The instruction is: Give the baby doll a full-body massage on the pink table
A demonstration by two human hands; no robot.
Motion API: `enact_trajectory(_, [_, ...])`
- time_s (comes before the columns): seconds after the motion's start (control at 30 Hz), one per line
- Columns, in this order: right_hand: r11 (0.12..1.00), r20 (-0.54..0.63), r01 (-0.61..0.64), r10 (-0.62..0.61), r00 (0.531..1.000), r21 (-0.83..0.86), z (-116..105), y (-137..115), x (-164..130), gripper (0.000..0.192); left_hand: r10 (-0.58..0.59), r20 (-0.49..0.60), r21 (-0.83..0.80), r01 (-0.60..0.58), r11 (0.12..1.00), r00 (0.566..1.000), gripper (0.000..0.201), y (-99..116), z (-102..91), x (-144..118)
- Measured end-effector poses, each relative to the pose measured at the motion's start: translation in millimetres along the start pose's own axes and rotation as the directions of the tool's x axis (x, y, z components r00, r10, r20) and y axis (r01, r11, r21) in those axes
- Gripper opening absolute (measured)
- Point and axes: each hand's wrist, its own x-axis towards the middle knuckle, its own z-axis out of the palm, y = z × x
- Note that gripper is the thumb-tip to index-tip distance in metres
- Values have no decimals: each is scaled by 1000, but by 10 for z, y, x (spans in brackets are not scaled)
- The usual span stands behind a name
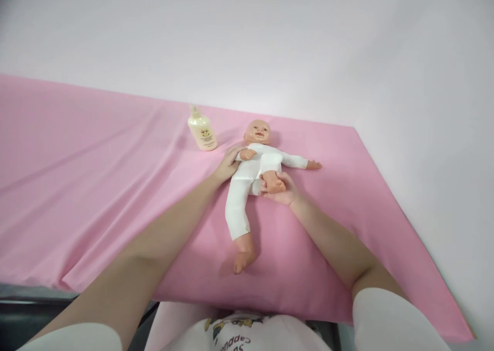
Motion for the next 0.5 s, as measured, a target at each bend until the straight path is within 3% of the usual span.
enact_trajectory(0.1, [996,152,-59,70,986,-74,2,23,-39,49,-114,-89,-79,107,991,990,40,-16,22,-21])
enact_trajectory(0.17, [982,270,-120,156,950,-145,22,34,-66,57,-233,-184,-154,206,966,955,41,-61,36,-25])
enact_trajectory(0.23, [924,358,-248,346,867,-292,67,26,-76,59,-332,-284,-232,272,934,899,42,-143,41,-20])
enact_trajectory(0.33, [736,322,-400,625,711,-547,155,-13,-58,48,-439,-381,-337,320,886,814,47,-299,32,-1])
enact_trajectory(0.4, [681,275,-403,660,699,-611,190,-34,-36,43,-492,-389,-398,340,852,779,53,-387,18,8])
enact_trajectory(0.5, [719,332,-362,628,703,-594,172,-36,-20,44,-518,-393,-441,338,831,760,54,-441,-4,8])
